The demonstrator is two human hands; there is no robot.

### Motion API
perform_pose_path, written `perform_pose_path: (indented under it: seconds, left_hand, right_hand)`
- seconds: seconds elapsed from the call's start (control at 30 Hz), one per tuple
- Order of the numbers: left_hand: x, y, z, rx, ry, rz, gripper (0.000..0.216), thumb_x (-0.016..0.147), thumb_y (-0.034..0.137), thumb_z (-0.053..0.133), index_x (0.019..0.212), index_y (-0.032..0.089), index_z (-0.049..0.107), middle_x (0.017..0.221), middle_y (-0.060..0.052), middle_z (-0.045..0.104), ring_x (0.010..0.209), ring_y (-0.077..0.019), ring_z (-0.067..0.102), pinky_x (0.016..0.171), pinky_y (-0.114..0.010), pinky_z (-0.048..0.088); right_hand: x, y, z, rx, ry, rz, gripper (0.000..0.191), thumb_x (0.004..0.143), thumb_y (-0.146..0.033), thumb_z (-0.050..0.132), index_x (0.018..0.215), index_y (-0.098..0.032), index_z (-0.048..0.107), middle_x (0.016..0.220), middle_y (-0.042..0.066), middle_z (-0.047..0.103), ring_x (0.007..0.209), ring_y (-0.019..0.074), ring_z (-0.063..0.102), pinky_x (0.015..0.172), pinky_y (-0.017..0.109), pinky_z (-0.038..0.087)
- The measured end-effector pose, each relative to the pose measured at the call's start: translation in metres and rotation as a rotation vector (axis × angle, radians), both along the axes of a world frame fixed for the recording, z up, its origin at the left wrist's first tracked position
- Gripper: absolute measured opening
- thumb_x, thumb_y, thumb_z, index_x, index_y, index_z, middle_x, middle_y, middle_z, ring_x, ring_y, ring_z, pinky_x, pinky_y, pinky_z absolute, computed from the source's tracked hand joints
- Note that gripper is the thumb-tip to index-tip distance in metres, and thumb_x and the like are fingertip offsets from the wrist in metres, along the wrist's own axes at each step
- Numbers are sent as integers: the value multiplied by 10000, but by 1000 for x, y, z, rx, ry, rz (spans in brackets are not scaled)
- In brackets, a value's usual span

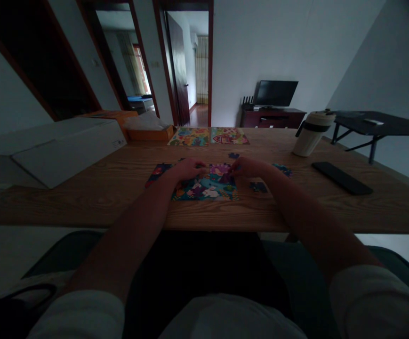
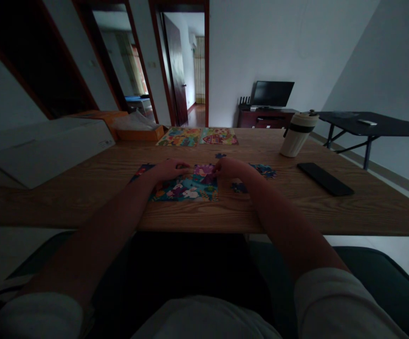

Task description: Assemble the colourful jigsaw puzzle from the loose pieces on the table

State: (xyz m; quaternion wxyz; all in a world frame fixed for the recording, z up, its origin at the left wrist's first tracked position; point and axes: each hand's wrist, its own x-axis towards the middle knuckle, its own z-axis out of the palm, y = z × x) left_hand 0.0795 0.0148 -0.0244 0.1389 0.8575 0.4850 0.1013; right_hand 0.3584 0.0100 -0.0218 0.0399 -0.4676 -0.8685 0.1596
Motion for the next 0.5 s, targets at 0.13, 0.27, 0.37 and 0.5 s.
perform_pose_path:
  seconds: [0.13, 0.27, 0.37, 0.5]
  left_hand:
    - [1, 0, 0, -6, 0, -6, 450, 913, 491, 537, 1233, 215, 693, 1254, -79, 697, 1115, -243, 645, 963, -313, 476]
    - [1, -1, 1, -2, -33, 5, 468, 896, 509, 559, 1217, 200, 704, 1240, -94, 702, 1099, -258, 653, 942, -326, 490]
    - [0, -1, 2, 9, -40, 8, 472, 887, 522, 568, 1209, 207, 708, 1224, -95, 708, 1085, -261, 656, 937, -330, 489]
    - [-1, 0, 2, -13, -31, 14, 482, 890, 537, 558, 1206, 206, 710, 1216, -100, 710, 1082, -267, 656, 945, -341, 482]
  right_hand:
    - [23, 7, 22, 135, 150, -148, 227, 888, -333, 659, 1029, -216, 793, 936, 55, 774, 778, 199, 673, 752, 314, 506]
    - [78, 11, 55, 417, 301, -409, 270, 895, -388, 637, 1010, -191, 782, 997, 89, 764, 860, 223, 684, 817, 350, 526]
    - [120, 7, 52, 467, 311, -573, 273, 879, -379, 640, 1006, -180, 777, 992, 107, 762, 895, 248, 695, 842, 370, 531]
    - [165, -1, 14, 385, 297, -740, 249, 881, -298, 592, 996, -173, 774, 1021, 123, 758, 952, 257, 702, 880, 378, 530]
